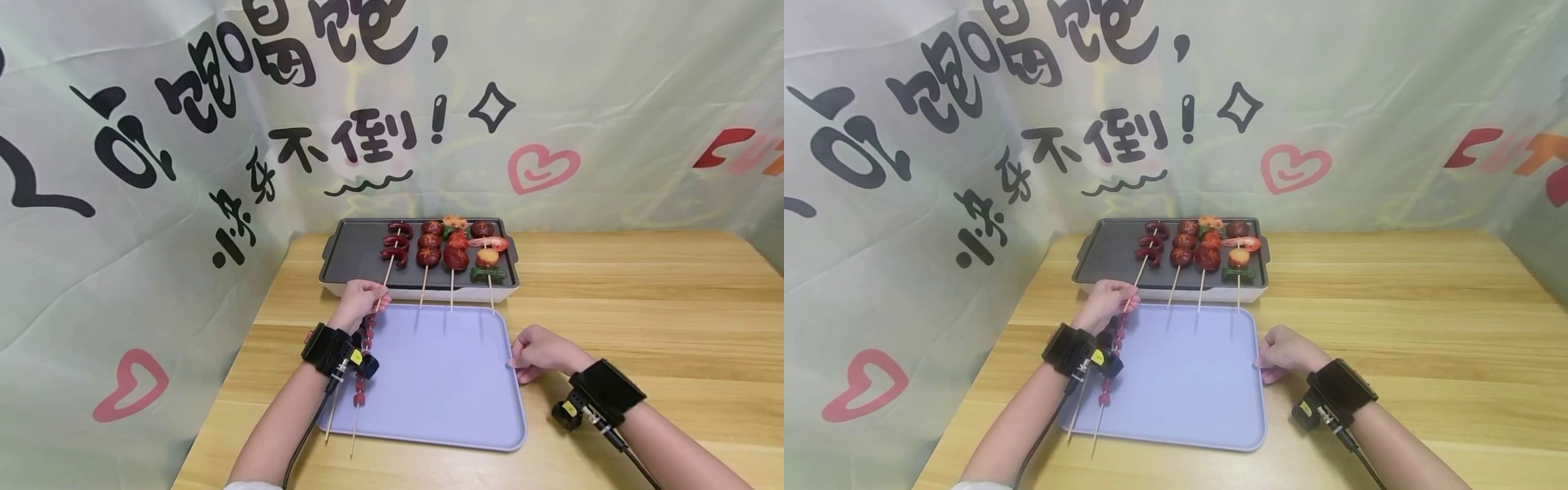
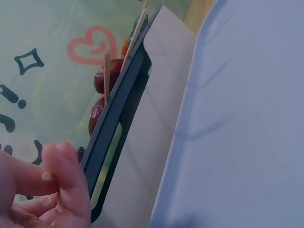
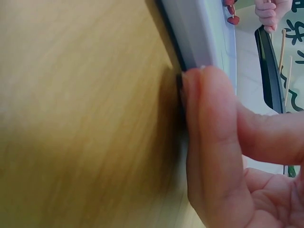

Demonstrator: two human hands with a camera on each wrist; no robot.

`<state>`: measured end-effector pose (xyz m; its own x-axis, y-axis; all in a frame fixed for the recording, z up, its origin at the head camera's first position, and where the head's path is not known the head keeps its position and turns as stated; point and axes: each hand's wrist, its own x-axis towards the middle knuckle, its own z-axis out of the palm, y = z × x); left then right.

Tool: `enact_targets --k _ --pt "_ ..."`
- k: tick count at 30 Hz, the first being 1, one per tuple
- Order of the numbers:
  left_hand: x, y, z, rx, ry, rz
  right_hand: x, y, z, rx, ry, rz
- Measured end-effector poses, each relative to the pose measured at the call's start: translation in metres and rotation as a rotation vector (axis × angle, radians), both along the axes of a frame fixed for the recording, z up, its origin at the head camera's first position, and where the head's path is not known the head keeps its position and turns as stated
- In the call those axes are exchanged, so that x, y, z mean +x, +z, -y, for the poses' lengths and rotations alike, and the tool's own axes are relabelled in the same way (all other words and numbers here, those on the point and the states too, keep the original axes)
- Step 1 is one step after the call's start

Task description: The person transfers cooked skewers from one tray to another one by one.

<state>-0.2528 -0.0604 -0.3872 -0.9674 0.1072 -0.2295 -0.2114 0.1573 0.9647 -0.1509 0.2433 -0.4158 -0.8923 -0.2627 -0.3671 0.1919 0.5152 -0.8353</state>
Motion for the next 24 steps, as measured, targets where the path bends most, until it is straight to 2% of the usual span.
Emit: enact_targets --k 4,8,14,24 --pt "0.005 -0.001 -0.003 0.028 0.032 -0.036 0.000 0.001 0.001 -0.002 -0.004 0.000" --pt "0.015 0.001 -0.005 0.029 0.060 -0.093 0.001 0.002 0.001 -0.001 -0.007 -0.003" --pt "0.030 0.003 -0.004 0.057 0.055 -0.178 0.001 0.002 0.000 -0.006 0.005 -0.005" --pt "0.055 0.005 0.001 0.030 0.045 -0.197 0.000 0.001 0.001 0.002 -0.013 0.012"
